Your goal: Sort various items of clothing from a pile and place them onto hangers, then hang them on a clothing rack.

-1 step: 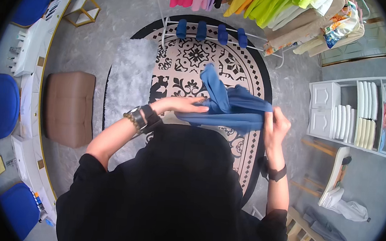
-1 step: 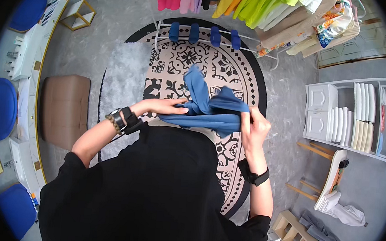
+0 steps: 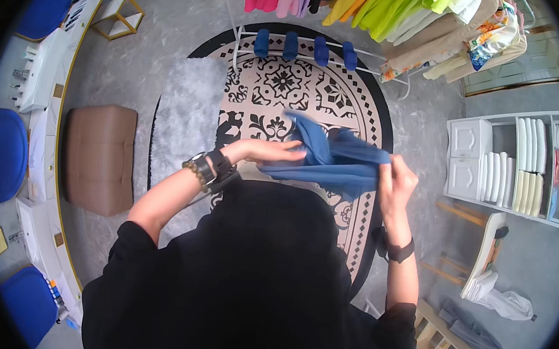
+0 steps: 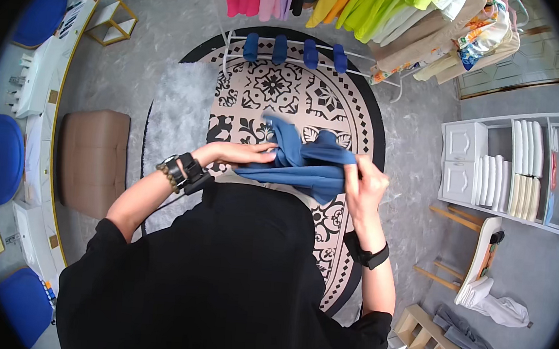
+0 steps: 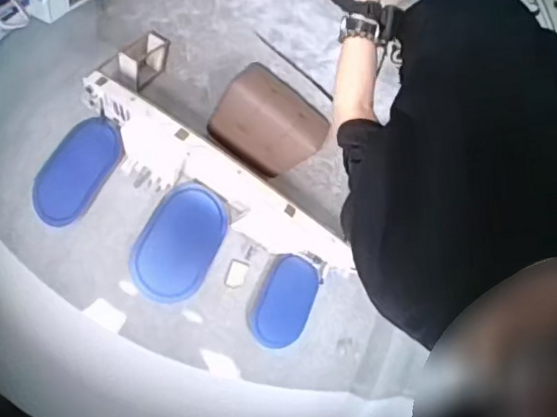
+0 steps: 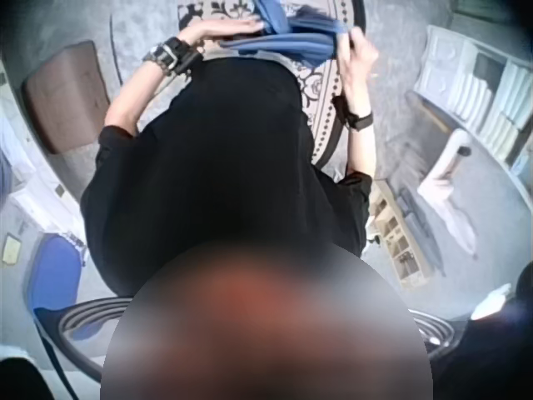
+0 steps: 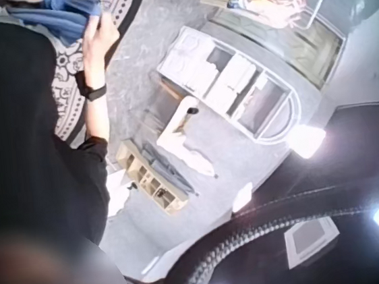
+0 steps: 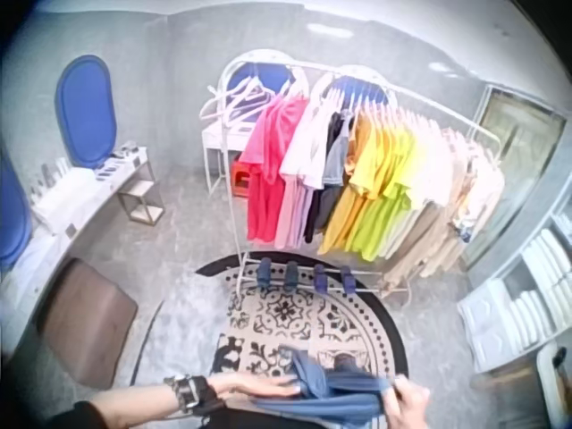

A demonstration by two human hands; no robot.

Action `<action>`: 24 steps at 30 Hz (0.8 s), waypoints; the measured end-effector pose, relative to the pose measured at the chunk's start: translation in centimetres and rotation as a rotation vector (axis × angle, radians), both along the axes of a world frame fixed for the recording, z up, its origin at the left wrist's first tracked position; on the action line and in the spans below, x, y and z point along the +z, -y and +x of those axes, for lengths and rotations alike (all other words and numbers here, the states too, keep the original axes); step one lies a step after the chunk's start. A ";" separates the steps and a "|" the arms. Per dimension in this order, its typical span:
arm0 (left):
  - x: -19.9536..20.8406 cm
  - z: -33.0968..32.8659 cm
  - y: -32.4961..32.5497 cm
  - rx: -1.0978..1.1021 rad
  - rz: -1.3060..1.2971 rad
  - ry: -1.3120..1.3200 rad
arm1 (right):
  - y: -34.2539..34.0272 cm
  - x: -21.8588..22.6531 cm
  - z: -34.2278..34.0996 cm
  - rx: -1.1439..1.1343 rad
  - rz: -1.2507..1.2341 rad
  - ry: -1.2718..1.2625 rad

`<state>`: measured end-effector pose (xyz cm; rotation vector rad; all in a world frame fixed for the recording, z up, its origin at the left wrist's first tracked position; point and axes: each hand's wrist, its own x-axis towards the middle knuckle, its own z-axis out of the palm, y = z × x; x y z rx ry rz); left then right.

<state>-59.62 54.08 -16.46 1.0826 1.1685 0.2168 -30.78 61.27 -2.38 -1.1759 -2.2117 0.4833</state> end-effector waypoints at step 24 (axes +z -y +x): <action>-0.2 3.1 -5.4 -0.102 1.027 -0.367 | -5.4 0.7 3.7 -0.213 -0.449 -0.298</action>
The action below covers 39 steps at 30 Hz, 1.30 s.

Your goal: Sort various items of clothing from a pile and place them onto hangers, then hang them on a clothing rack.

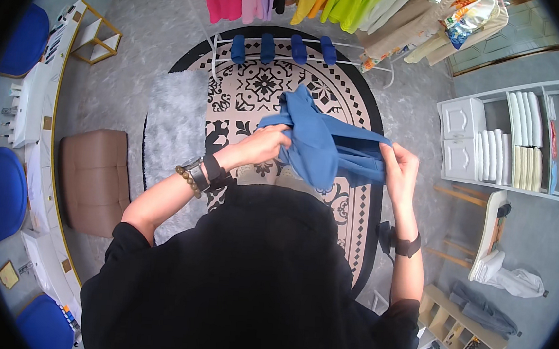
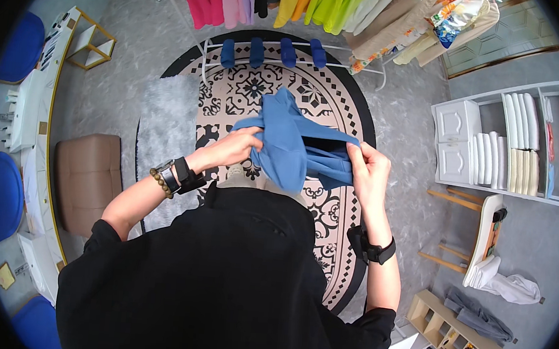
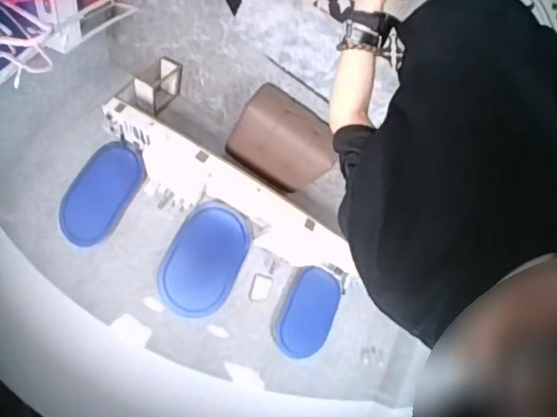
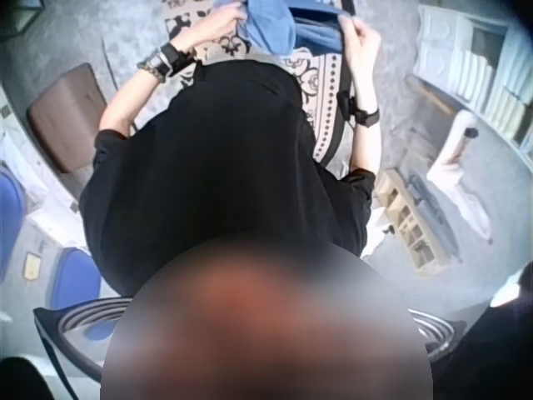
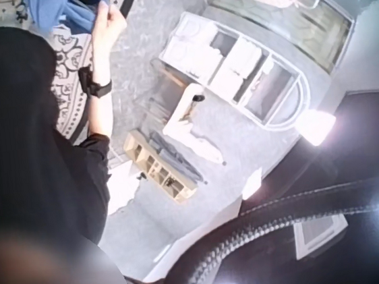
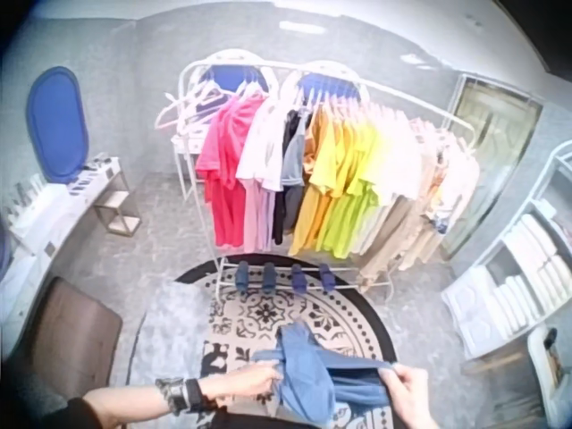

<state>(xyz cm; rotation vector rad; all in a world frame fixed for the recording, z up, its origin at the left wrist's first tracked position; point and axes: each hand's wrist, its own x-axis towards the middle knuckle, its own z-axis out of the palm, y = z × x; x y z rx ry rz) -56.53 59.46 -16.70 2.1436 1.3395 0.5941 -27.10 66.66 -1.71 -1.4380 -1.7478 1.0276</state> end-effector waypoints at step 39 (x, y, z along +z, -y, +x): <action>3.7 0.6 3.4 -0.303 -0.002 -0.154 | 2.0 1.0 -2.6 -0.033 -0.170 -0.207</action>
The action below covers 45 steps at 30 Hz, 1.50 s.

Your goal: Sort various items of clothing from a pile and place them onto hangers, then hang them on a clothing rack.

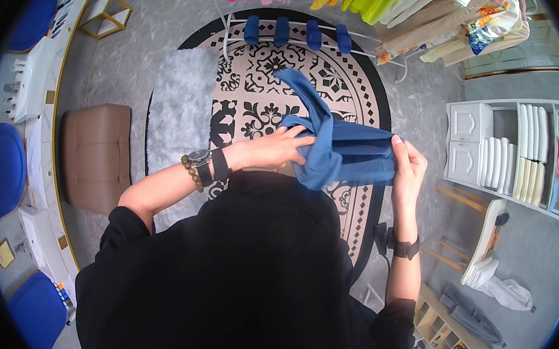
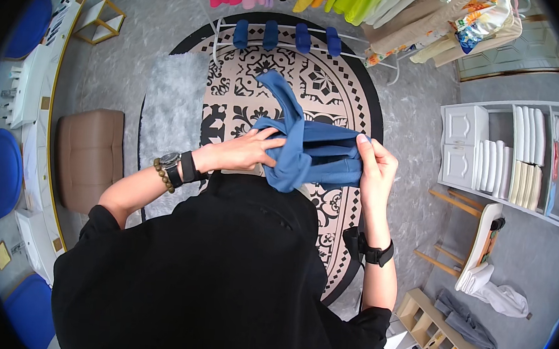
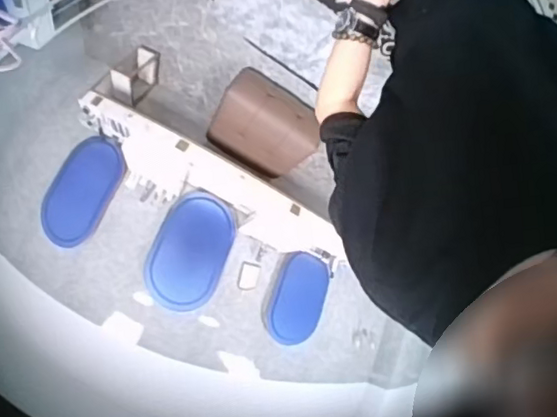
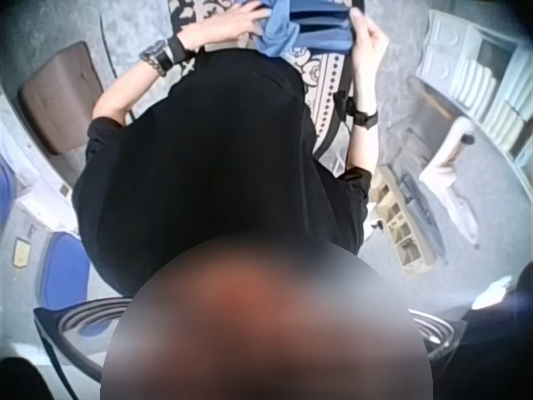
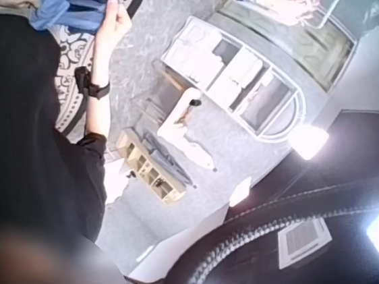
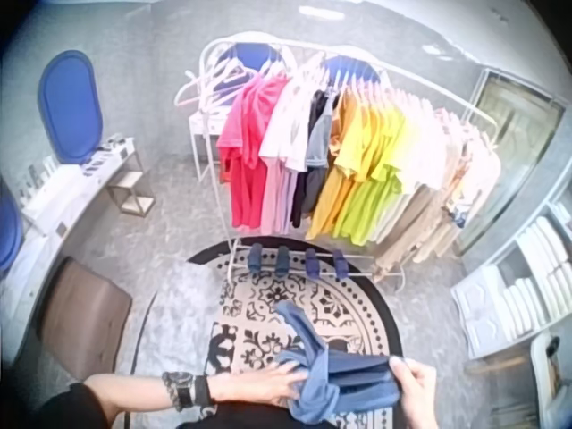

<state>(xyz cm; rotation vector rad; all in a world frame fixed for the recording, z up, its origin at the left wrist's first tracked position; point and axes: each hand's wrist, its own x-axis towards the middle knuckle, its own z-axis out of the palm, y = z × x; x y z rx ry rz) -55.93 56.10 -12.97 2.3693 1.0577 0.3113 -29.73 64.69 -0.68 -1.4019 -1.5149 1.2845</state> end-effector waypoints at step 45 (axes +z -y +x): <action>5.0 7.7 -4.3 0.250 -0.263 0.974 | 2.8 2.5 4.4 -0.007 -0.050 -0.057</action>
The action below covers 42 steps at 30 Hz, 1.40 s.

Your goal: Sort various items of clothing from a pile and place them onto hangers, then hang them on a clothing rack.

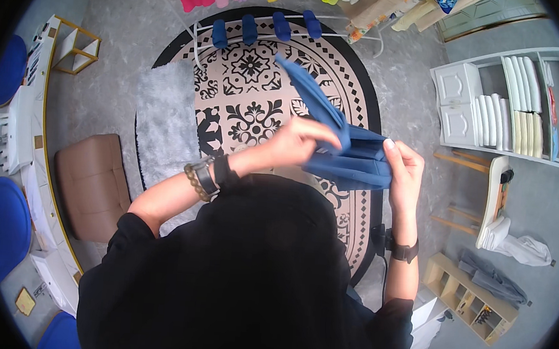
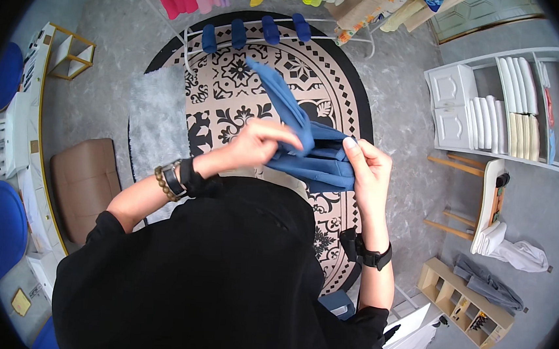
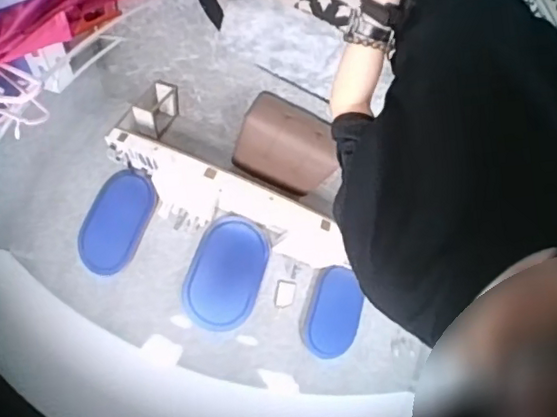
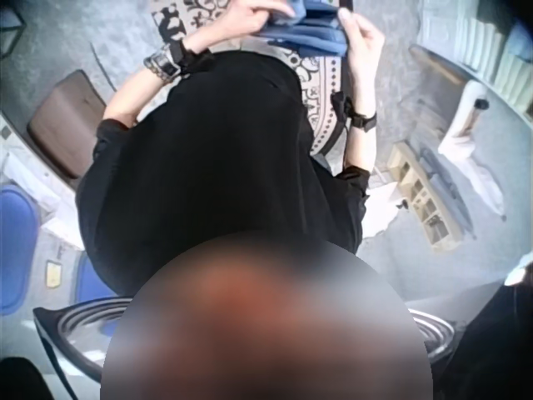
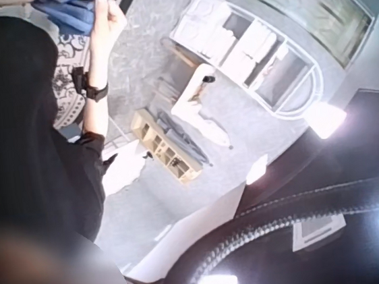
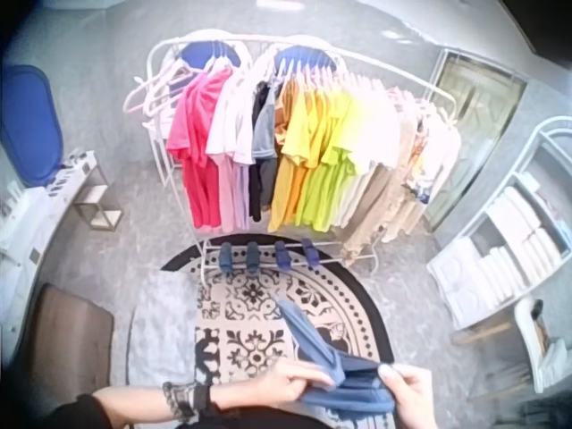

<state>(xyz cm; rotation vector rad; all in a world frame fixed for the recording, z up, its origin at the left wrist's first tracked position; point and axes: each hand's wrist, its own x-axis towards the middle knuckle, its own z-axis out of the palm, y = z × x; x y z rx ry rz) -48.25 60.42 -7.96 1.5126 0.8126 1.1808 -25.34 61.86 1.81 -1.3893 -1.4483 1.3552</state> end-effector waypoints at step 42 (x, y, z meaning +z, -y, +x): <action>-1.7 -2.5 1.0 -0.331 -0.552 -0.006 | -0.2 0.2 -5.2 0.253 -0.237 -0.053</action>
